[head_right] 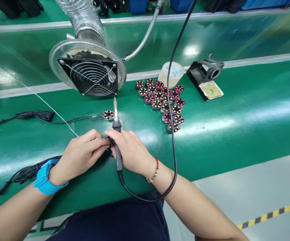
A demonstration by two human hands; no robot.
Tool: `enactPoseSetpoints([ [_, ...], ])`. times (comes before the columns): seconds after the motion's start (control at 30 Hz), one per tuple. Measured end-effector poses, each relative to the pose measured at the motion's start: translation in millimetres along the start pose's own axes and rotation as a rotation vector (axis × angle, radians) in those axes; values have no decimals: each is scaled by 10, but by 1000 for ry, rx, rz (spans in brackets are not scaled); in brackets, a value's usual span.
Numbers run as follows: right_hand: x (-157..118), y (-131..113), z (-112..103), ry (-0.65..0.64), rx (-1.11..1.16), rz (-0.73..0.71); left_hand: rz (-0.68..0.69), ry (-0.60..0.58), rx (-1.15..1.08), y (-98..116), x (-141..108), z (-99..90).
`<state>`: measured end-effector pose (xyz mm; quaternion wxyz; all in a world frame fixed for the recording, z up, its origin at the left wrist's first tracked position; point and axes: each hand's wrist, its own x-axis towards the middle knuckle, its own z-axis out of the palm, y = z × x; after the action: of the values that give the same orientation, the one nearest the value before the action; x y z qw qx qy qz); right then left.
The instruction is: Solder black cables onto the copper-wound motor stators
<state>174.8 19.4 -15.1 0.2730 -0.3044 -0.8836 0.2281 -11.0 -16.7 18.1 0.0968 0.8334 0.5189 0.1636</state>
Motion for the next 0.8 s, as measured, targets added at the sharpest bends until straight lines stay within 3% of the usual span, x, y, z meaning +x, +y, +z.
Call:
enactPoseSetpoints([
  [0.13, 1, -7, 7, 35, -17, 11, -55, 10, -41, 22, 8, -6],
  [0.37, 16, -24, -1, 144, 7, 157, -313, 62, -293, 46, 19, -28],
  [0.47, 20, -32, -3, 145, 7, 183, -379, 173, -343, 31, 12, -24],
  [0.57, 16, -36, 3, 155, 8, 186, -289, 228, -261, 12, -10, -18],
  [0.67, 12, -40, 13, 152, 2, 183, -135, 121, -42, 4, -30, 10],
  [0.8, 18, -53, 21, 139, -20, 184, -54, 62, 219, 17, -29, 59],
])
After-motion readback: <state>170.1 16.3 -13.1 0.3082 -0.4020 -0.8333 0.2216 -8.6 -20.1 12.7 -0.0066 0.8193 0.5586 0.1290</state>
